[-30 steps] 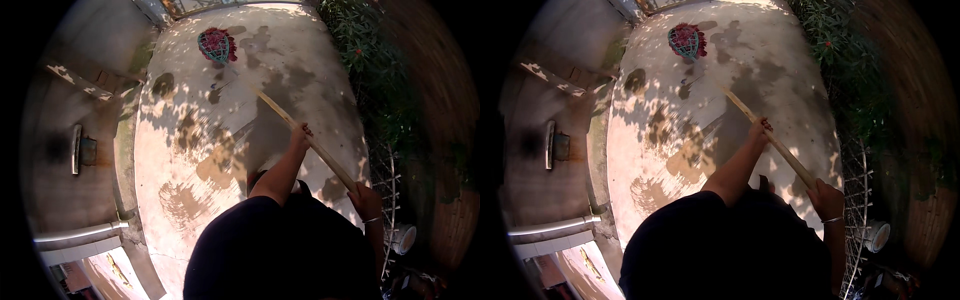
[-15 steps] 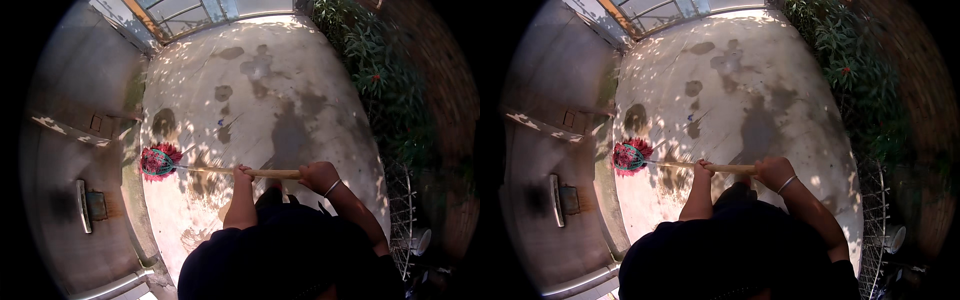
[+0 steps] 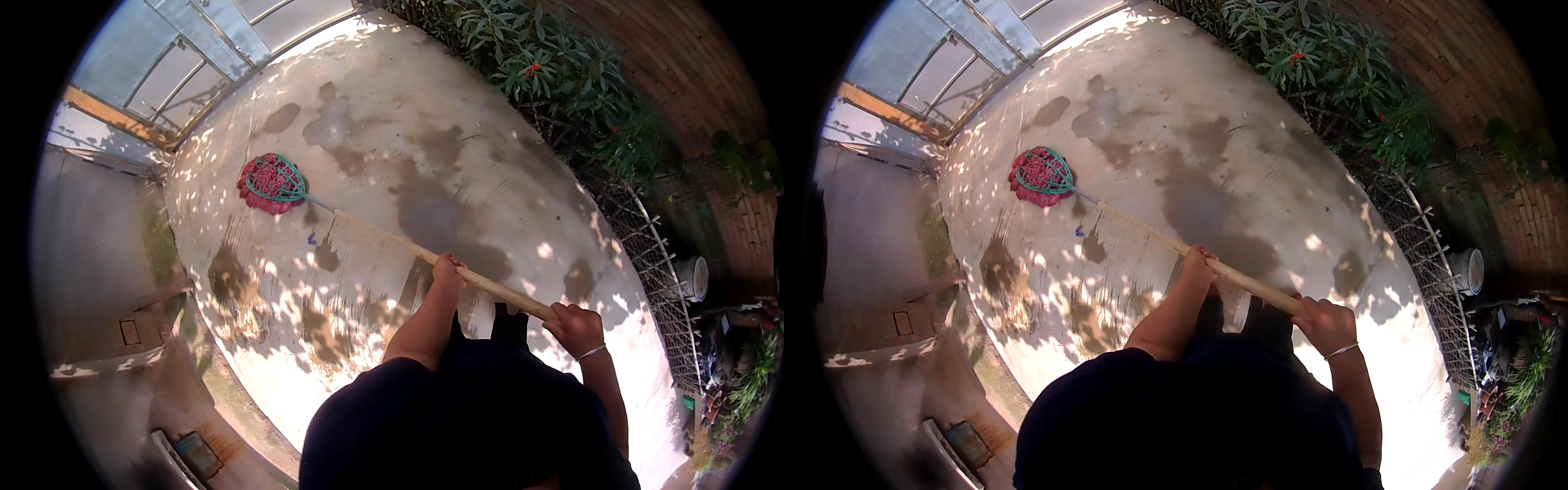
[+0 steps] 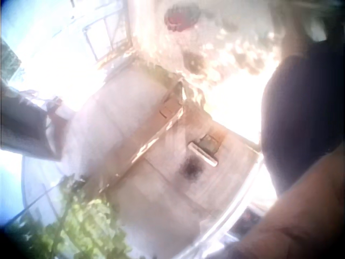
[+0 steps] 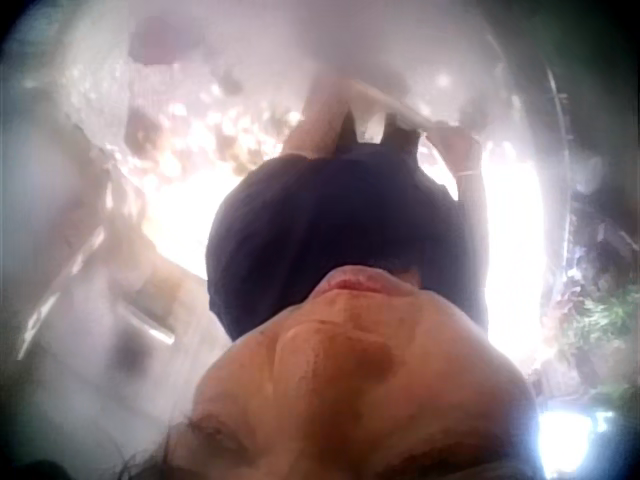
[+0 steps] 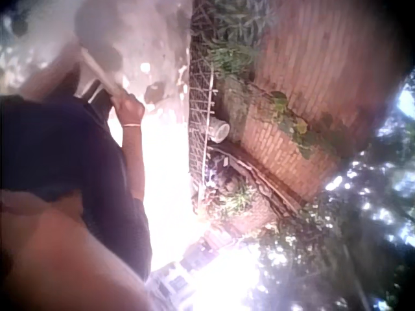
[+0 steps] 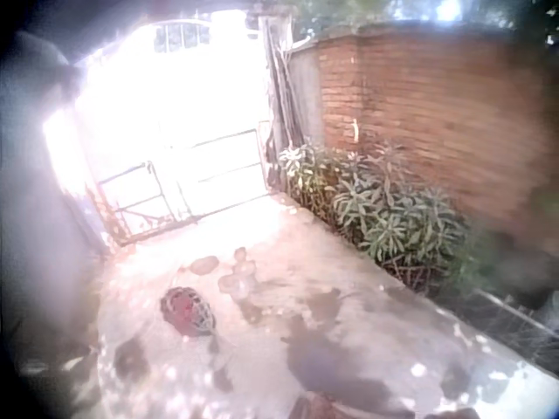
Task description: The person mops a wet concrete courtyard using a pink string mop with a wooden handle. They push water across the surface in sweeping motions, moving from the center toward the edges and along the brick wall.
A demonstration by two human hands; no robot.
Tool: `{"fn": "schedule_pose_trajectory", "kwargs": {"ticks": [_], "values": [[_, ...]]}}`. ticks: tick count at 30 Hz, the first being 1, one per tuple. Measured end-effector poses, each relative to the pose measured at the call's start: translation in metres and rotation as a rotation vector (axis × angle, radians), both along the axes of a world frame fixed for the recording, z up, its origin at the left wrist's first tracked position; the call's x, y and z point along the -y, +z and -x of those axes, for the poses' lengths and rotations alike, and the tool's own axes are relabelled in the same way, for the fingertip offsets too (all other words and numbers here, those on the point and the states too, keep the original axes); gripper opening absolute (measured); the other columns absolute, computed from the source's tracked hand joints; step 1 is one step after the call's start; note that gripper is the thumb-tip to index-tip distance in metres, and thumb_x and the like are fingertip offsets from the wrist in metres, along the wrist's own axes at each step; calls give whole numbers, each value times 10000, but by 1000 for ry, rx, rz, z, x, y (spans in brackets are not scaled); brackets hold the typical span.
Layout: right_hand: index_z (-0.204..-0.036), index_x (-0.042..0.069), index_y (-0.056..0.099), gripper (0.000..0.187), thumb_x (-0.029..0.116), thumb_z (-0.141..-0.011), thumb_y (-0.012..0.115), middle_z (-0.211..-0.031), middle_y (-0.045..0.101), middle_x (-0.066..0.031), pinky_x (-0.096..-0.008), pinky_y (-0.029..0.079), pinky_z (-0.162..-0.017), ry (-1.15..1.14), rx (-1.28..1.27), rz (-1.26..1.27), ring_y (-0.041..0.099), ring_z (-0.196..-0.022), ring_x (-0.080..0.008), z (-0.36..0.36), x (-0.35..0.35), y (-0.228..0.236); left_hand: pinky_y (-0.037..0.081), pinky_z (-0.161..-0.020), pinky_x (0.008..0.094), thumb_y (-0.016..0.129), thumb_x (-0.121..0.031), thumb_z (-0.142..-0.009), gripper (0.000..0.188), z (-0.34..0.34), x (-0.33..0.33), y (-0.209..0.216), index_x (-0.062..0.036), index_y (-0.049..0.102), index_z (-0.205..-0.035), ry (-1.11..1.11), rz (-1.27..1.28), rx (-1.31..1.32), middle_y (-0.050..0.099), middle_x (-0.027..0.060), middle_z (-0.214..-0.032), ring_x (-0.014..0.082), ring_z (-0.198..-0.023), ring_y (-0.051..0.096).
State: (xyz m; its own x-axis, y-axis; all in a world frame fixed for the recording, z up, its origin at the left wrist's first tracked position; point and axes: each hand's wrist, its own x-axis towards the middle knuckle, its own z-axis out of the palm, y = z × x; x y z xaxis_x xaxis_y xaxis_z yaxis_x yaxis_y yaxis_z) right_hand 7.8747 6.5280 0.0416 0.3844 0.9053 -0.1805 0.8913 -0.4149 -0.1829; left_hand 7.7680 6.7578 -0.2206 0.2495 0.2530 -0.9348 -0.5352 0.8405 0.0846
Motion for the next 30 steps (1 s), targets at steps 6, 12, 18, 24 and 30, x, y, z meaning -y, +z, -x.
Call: {"fn": "schedule_pose_trajectory", "kwargs": {"ticks": [6, 12, 18, 24, 30], "values": [[-872, 133, 505, 258, 315, -748, 639, -633, 546, -87, -398, 453, -496, -336, 19, 110, 566, -576, -299, 49, 87, 25, 394, -436, 314, 538, -58, -772, 107, -91, 72, 27, -71, 452, -710, -343, -48, 131, 419, 29, -582, 150, -467, 411], [-878, 118, 566, 231, 243, -710, 662, -681, 590, -88, -374, 473, -517, -563, 15, -105, 579, -589, -291, 75, 212, 18, 392, -437, 309, 559, -43, -768, 113, -131, 186, 85, -66, 455, -732, -563, -194, 190, 430, 32, -590, 146, -479, 425], [-827, 127, 594, 271, 184, -602, 736, -727, 607, 5, -315, 493, -516, -687, 87, -212, 592, -588, -201, 125, 398, 29, 404, -504, 279, 589, -73, -778, 182, -109, 306, 88, -85, 423, -703, -593, -265, 368, 414, 13, -576, 123, -514, 434], [-666, 151, 630, 110, 234, -646, 699, -583, 573, -6, -289, 442, -459, -918, 207, -261, 555, -502, -180, 180, 567, 27, 374, -444, 263, 501, -217, -839, 340, -85, 451, 34, -158, 309, -565, -841, -177, 43, 337, -33, -478, 124, -424, 339], [-527, 104, 565, 281, 250, -761, 619, -514, 543, -59, -334, 436, -460, -1043, 359, -63, 548, -477, -228, 179, 754, 45, 398, -458, 268, 455, -166, -778, 331, -62, 654, 2, -172, 281, -497, -1009, -51, -174, 322, -30, -456, 135, -427, 370]]}}
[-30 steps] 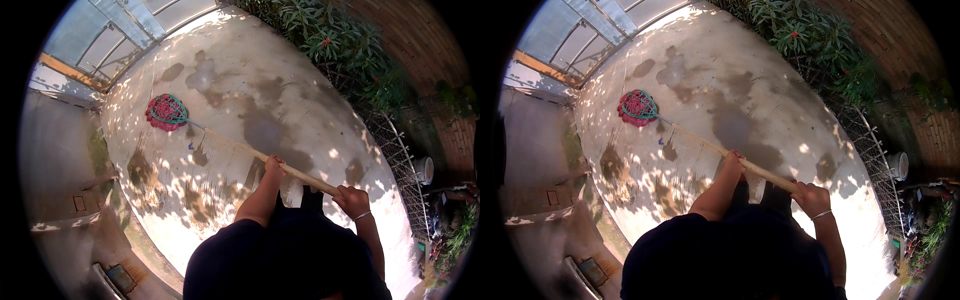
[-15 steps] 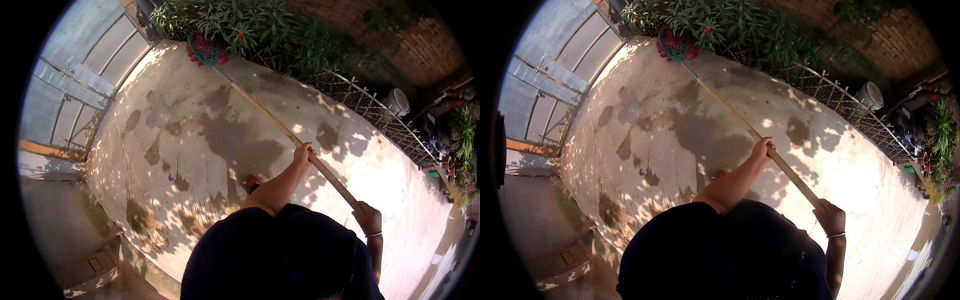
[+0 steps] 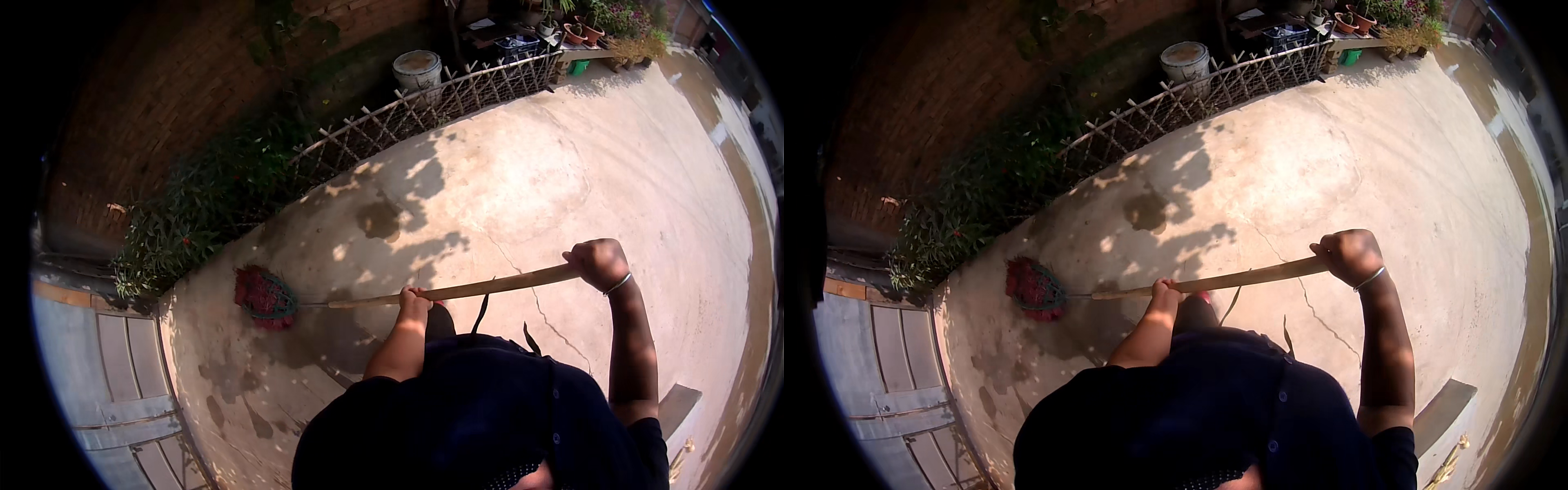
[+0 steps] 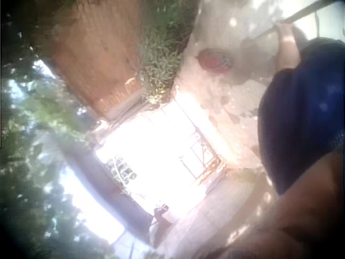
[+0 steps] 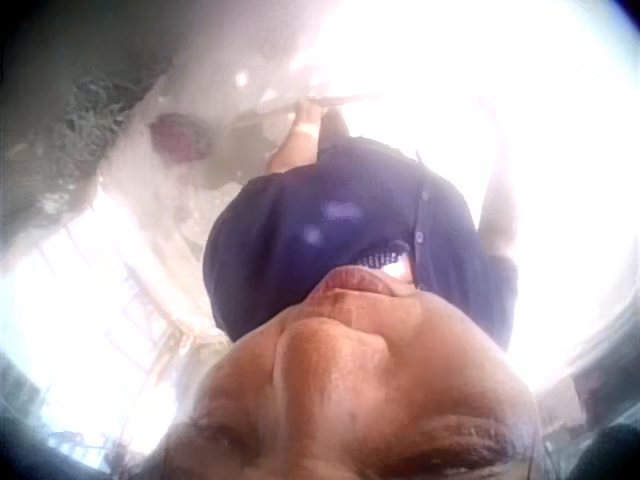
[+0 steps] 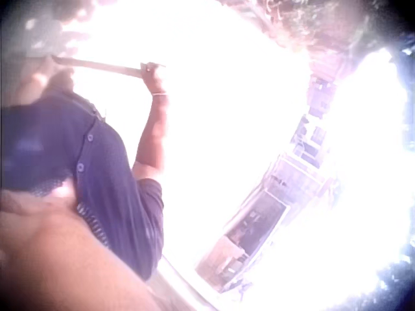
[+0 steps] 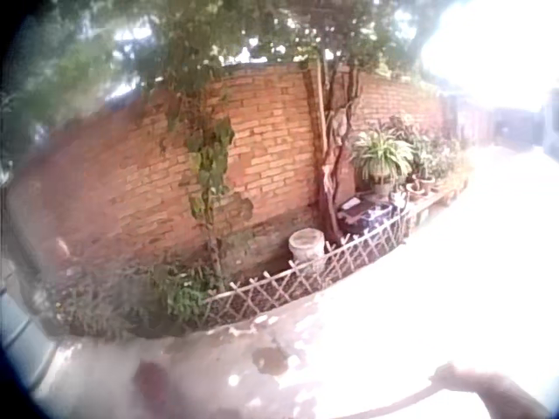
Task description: The person mops a wet concrete courtyard using a pink string mop with a wooden handle. They push water across the surface in sweeping motions, moving from the center toward the edges and along the brick wall.
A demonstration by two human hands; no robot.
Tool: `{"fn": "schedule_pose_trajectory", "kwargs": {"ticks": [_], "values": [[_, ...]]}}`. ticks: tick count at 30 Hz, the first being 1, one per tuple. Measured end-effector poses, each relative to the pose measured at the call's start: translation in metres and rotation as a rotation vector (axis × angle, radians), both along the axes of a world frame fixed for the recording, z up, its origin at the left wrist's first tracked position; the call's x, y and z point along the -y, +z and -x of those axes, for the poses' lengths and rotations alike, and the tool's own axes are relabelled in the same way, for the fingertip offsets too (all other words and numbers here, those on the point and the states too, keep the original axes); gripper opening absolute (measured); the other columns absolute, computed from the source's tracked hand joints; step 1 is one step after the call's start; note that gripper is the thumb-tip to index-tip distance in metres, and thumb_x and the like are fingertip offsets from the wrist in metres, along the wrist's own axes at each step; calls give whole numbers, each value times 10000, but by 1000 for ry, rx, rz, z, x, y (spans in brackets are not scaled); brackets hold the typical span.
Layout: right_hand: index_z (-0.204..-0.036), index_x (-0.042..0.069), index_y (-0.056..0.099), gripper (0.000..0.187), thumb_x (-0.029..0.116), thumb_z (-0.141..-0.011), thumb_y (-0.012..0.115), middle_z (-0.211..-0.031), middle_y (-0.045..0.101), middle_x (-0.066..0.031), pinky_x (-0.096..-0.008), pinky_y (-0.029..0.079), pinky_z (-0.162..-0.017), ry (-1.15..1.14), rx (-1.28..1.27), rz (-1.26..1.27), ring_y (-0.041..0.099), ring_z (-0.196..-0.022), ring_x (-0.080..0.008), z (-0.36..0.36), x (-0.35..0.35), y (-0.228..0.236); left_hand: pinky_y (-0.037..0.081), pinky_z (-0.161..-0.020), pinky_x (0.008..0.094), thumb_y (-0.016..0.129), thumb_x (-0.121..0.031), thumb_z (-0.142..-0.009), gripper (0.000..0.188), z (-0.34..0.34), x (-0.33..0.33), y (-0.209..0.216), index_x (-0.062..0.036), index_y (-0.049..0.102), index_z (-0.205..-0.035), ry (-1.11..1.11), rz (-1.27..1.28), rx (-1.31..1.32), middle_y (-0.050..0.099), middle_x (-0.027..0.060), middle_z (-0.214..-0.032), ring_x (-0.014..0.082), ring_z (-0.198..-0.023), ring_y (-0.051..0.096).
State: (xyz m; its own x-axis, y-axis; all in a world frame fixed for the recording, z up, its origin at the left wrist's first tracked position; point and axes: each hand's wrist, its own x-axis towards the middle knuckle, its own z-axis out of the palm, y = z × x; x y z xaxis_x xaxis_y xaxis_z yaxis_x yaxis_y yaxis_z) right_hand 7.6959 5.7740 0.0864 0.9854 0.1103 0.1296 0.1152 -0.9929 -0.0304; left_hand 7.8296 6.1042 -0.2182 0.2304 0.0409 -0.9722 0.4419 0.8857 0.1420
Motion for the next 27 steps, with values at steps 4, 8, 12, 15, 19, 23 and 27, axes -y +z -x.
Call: {"fn": "schedule_pose_trajectory", "kwargs": {"ticks": [4, 8, 12, 15, 19, 23, 27], "values": [[-555, 111, 574, 283, 262, -794, 560, -546, 554, -56, -347, 442, -488, -342, -56, 52, 554, -510, -236, -18, 93, 0, 408, -458, 271, 431, -140, -730, 278, -35, 132, 7, -176, 275, -503, -56, 4, 88, 329, -24, -463, 139, -446, 388], [-564, 119, 563, 257, 235, -793, 554, -565, 558, -38, -349, 458, -520, -419, 103, 80, 566, -562, -219, -50, 173, -19, 420, -520, 301, 421, -184, -721, 266, -89, 211, -38, -177, 276, -498, -96, -38, 2, 367, -19, -491, 151, -451, 390], [-520, 126, 514, 255, 201, -748, 598, -508, 519, -29, -336, 440, -461, -412, 312, 105, 547, -506, -217, -90, 298, 3, 395, -464, 277, 461, -218, -746, 288, -143, 330, 21, -169, 298, -513, -95, 127, 120, 348, -29, -454, 152, -429, 377], [-504, 129, 498, 267, 197, -741, 600, -511, 523, -28, -340, 438, -459, -363, 373, 122, 550, -508, -214, -121, 373, 15, 395, -450, 280, 469, -215, -756, 287, -174, 382, 59, -168, 307, -524, -1, 175, 154, 343, -30, -443, 147, -418, 374], [-512, 126, 511, 251, 193, -737, 601, -515, 525, -40, -349, 439, -463, -439, 483, 47, 554, -514, -229, -113, 485, -7, 392, -441, 249, 436, -173, -697, 220, -190, 476, 91, -175, 290, -533, -69, 169, 221, 351, -41, -457, 129, -402, 355], [-559, 108, 536, 231, 200, -767, 579, -534, 533, -62, -367, 450, -509, -562, 507, -77, 556, -549, -255, -78, 603, -62, 365, -444, 235, 423, -178, -714, 239, -182, 601, 113, -176, 260, -539, -87, 13, 300, 298, -53, -462, 115, -408, 334], [-616, 111, 575, 277, 277, -823, 498, -589, 579, -85, -393, 464, -555, -659, 324, -187, 574, -589, -292, -42, 748, -78, 392, -489, 263, 451, -175, -799, 208, -160, 724, 157, -145, 328, -633, -137, 57, 512, 336, -35, -520, 123, -467, 366]]}}
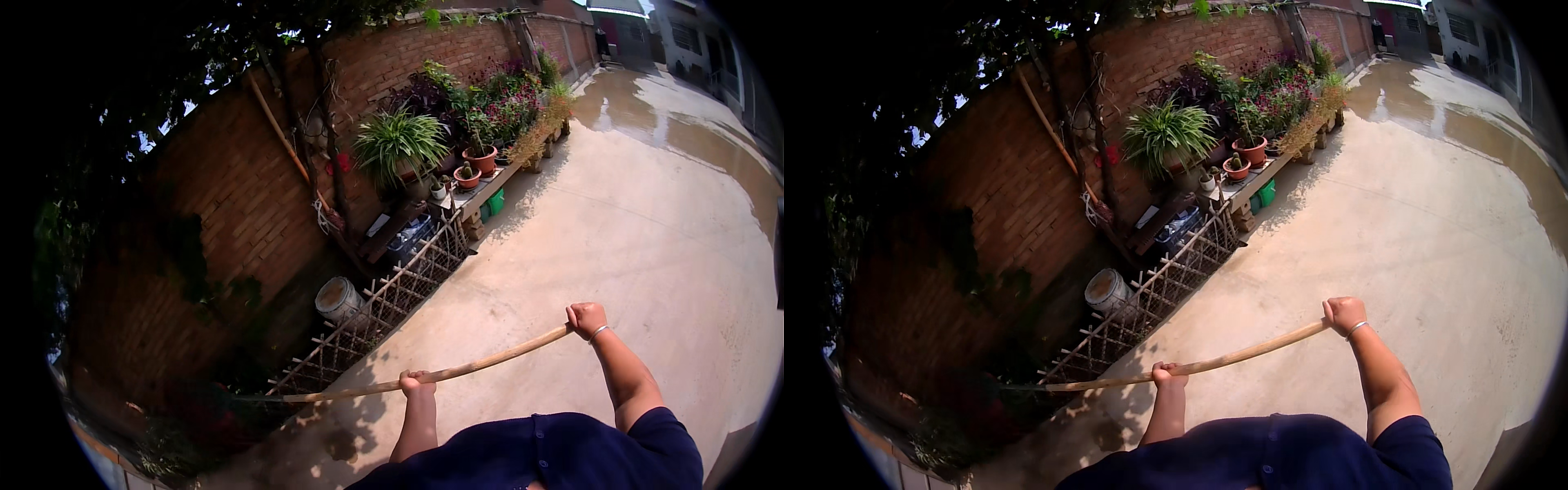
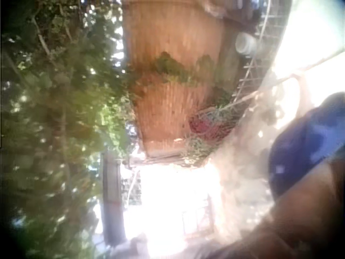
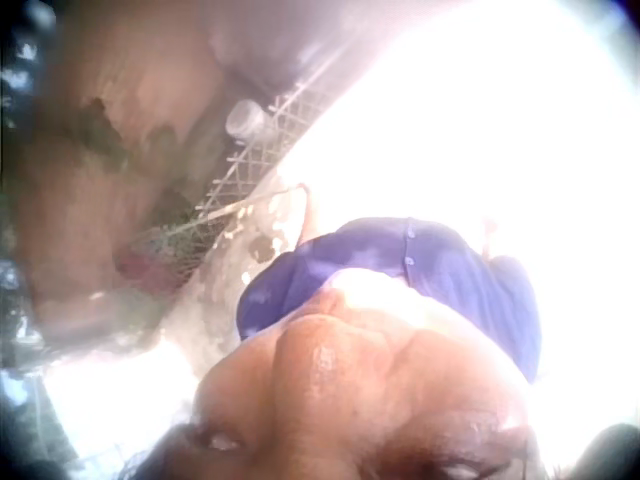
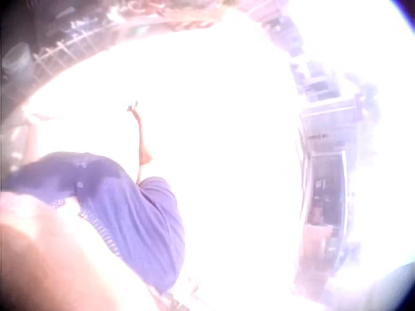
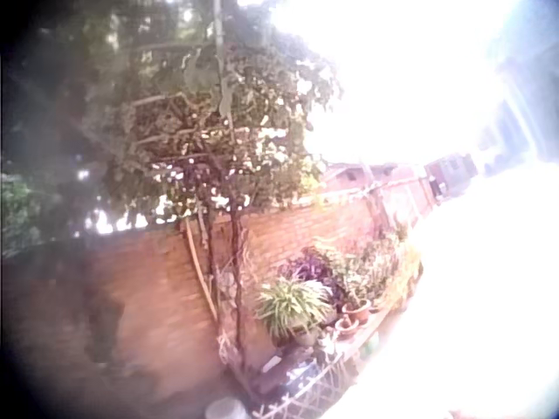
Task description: The person mops a wet concrete courtyard using a pink string mop with a wooden handle. They push water across the surface in sweeping motions, moving from the center toward the edges and along the brick wall.
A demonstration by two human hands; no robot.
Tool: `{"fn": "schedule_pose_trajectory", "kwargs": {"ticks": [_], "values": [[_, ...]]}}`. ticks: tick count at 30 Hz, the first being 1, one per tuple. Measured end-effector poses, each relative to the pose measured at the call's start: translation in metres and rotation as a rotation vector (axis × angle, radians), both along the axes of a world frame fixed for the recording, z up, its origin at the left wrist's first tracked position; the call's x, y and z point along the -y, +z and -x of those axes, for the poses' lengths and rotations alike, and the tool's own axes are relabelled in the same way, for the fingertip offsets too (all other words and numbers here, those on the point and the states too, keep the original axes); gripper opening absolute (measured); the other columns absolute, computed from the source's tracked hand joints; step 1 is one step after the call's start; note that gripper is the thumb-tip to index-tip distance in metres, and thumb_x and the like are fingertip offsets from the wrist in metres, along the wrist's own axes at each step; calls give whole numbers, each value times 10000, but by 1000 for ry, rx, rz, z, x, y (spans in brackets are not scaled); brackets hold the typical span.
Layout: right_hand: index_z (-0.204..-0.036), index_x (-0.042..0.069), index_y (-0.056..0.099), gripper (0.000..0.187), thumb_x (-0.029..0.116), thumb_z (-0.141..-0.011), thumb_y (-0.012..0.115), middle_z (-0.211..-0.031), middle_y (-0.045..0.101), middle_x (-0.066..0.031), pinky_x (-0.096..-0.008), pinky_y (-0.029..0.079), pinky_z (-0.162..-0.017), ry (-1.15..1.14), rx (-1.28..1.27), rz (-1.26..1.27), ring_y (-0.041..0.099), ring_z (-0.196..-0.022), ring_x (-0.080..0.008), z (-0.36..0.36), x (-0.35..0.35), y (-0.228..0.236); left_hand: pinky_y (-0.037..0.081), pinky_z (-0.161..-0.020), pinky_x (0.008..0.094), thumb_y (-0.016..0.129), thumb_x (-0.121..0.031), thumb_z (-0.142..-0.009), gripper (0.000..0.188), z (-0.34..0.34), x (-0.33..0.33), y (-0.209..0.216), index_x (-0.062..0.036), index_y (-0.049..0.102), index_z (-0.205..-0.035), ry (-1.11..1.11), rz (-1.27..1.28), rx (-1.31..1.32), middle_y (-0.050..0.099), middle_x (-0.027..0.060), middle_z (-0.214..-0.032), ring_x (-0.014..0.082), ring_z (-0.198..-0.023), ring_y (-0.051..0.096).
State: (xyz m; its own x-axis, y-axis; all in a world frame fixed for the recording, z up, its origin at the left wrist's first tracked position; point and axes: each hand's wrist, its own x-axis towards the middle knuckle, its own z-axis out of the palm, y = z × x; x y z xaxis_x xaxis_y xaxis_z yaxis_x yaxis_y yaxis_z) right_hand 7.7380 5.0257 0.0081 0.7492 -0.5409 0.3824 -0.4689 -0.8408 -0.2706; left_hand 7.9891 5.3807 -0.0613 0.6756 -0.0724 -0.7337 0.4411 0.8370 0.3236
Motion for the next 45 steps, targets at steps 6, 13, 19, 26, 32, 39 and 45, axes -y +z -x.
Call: {"fn": "schedule_pose_trajectory", "kwargs": {"ticks": [6, 13, 19, 26, 32, 39, 45], "values": [[-624, 108, 596, 374, 326, -860, 406, -639, 604, -111, -429, 460, -616, -247, -152, -137, 582, -668, -308, 61, 228, 6, 350, -926, 512, 596, -510, -778, 520, 33, 105, 92, -82, 476, -1049, -205, 253, 515, 508, 131, -1082, 303, -1067, 473], [-822, 84, 644, 485, 519, -826, 429, -841, 603, -138, -402, 450, -764, 246, -507, -350, 572, -829, -307, 31, 330, -63, 413, -593, 305, 578, -411, -834, 350, -88, 250, -5, -161, 403, -663, 30, -238, 447, 405, -55, -534, 103, -481, 408], [-875, 126, 560, 408, 403, -618, 715, -789, 613, -55, -370, 409, -771, -97, -269, -210, 588, -785, -240, 43, 569, -8, 301, -471, 223, 491, -277, -882, 368, -47, 627, -5, -174, 285, -595, -150, 51, 280, 237, -72, -495, 83, -436, 268], [-627, 158, 624, 82, 222, -583, 650, -673, 617, -48, -356, 446, -665, -499, -680, 11, 601, -692, -225, 217, 825, -4, 423, -668, 335, 492, -212, -870, 290, 83, 938, 18, -138, 368, -619, -660, 130, -109, 364, -30, -522, 134, -534, 412], [-672, 153, 645, 71, 193, -614, 641, -726, 634, -48, -358, 465, -693, -694, -554, -122, 609, -742, -237, 273, 981, -115, 432, -754, 391, 491, -191, -877, 253, 97, 1170, 2, -126, 395, -653, -851, 78, 42, 405, -4, -553, 158, -570, 443], [-1135, 150, 542, 569, 391, -647, 711, -921, 633, -76, -386, 450, -801, -100, -261, -844, 570, -950, -295, 188, 1189, -55, 448, -743, 365, 564, -160, -861, 140, 128, 1430, 86, -101, 449, -804, -1049, 54, 452, 429, -12, -611, 146, -625, 485], [-789, 118, 582, 265, 370, -711, 600, -667, 594, -120, -405, 453, -599, -193, -92, -560, 569, -652, -332, 42, 1348, -29, 242, -1044, 475, 691, -311, -745, 747, 22, 1616, 55, -137, 255, -1326, -1214, 479, 628, 363, 121, -1303, 293, -1266, 293]]}}
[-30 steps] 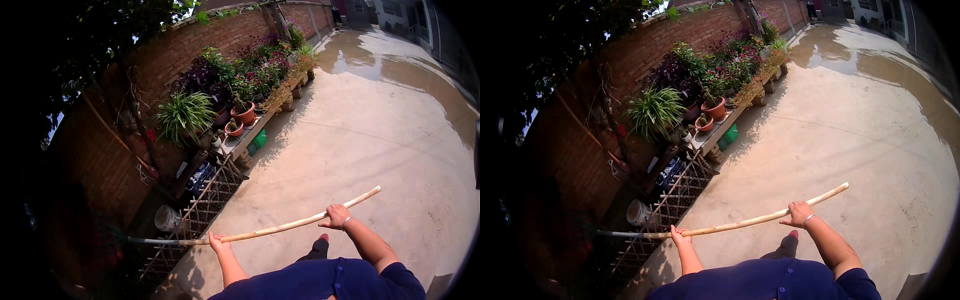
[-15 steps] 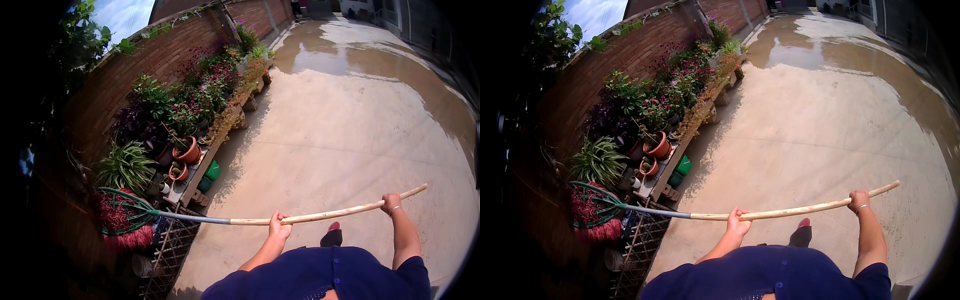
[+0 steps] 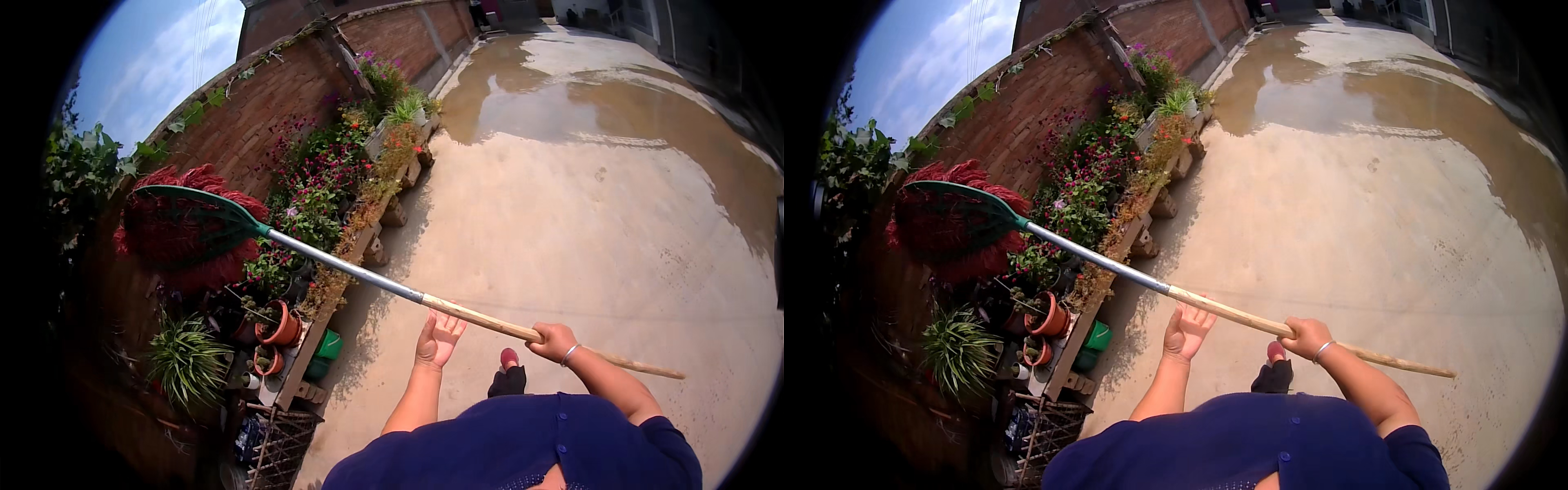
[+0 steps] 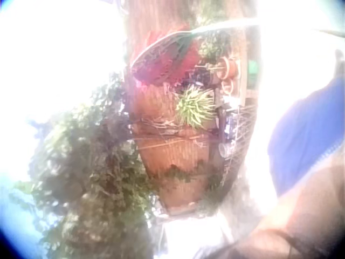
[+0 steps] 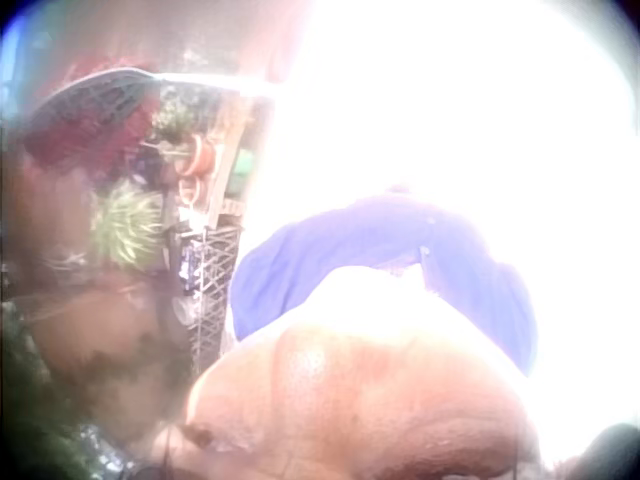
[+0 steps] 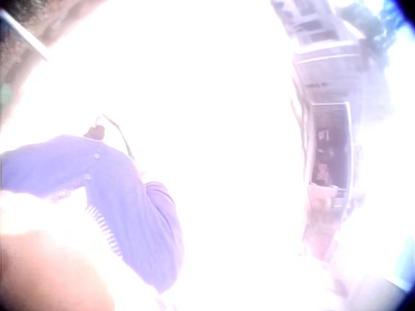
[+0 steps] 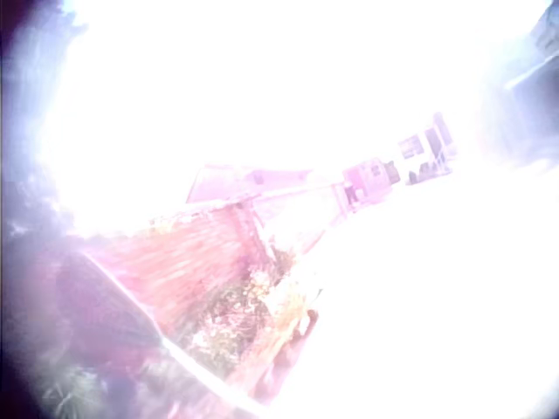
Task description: The person mops a wet concrete courtyard using a pink string mop with a wooden handle. They push water across the surface in sweeping motions, moving from the center toward the edges and along the brick wall.
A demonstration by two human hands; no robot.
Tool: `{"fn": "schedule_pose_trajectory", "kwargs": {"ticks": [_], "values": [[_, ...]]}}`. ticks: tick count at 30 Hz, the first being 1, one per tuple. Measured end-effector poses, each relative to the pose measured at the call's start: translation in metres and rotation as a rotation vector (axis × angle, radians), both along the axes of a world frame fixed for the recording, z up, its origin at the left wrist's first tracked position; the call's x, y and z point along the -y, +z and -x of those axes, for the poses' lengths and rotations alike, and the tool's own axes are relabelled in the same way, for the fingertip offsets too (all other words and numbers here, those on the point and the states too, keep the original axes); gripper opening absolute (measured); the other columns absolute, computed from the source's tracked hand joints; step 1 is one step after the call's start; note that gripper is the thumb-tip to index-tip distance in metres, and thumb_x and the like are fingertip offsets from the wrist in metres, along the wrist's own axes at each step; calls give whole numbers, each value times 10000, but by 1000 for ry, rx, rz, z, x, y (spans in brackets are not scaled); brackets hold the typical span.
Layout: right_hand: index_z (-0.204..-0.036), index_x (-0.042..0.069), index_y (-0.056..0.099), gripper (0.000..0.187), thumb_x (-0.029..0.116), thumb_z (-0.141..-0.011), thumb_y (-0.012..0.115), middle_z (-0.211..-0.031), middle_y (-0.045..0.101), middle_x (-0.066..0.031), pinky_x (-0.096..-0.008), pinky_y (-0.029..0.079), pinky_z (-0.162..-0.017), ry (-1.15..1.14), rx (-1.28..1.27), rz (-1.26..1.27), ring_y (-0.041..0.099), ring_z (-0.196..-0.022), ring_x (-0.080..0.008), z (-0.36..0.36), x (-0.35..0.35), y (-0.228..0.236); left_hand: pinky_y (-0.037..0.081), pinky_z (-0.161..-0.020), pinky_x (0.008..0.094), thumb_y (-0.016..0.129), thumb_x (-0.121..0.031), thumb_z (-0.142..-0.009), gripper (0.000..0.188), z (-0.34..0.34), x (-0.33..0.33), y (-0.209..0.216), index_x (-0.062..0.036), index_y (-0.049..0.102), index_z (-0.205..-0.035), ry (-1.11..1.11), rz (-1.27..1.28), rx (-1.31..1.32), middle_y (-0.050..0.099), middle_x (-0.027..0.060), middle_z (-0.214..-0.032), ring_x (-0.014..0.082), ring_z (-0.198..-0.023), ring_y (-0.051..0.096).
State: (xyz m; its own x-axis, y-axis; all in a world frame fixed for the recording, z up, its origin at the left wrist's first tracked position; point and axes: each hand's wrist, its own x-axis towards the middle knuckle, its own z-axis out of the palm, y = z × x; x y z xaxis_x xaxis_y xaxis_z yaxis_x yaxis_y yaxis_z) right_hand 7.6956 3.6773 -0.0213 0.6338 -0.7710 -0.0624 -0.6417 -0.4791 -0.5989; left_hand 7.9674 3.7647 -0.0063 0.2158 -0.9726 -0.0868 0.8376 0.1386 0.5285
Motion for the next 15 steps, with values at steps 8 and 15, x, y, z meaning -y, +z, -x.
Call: {"fn": "schedule_pose_trajectory", "kwargs": {"ticks": [8, 15], "values": [[-697, 127, 612, 193, 315, -658, 598, -663, 607, -110, -384, 466, -598, -271, -250, -125, 581, -634, -301, 74, 243, -43, 483, -733, 392, 491, -145, -897, 107, -68, 341, -33, -64, 484, -830, 163, -244, 39, 525, 56, -724, 202, -691, 533], [-661, 105, 596, 223, 320, -653, 655, -652, 604, -125, -388, 473, -575, -502, -222, -31, 590, -625, -313, 75, 463, -88, 467, -761, 381, 484, -118, -897, 95, -50, 620, -26, -74, 454, -817, -8, -168, 66, 480, 34, -727, 174, -718, 505]]}}
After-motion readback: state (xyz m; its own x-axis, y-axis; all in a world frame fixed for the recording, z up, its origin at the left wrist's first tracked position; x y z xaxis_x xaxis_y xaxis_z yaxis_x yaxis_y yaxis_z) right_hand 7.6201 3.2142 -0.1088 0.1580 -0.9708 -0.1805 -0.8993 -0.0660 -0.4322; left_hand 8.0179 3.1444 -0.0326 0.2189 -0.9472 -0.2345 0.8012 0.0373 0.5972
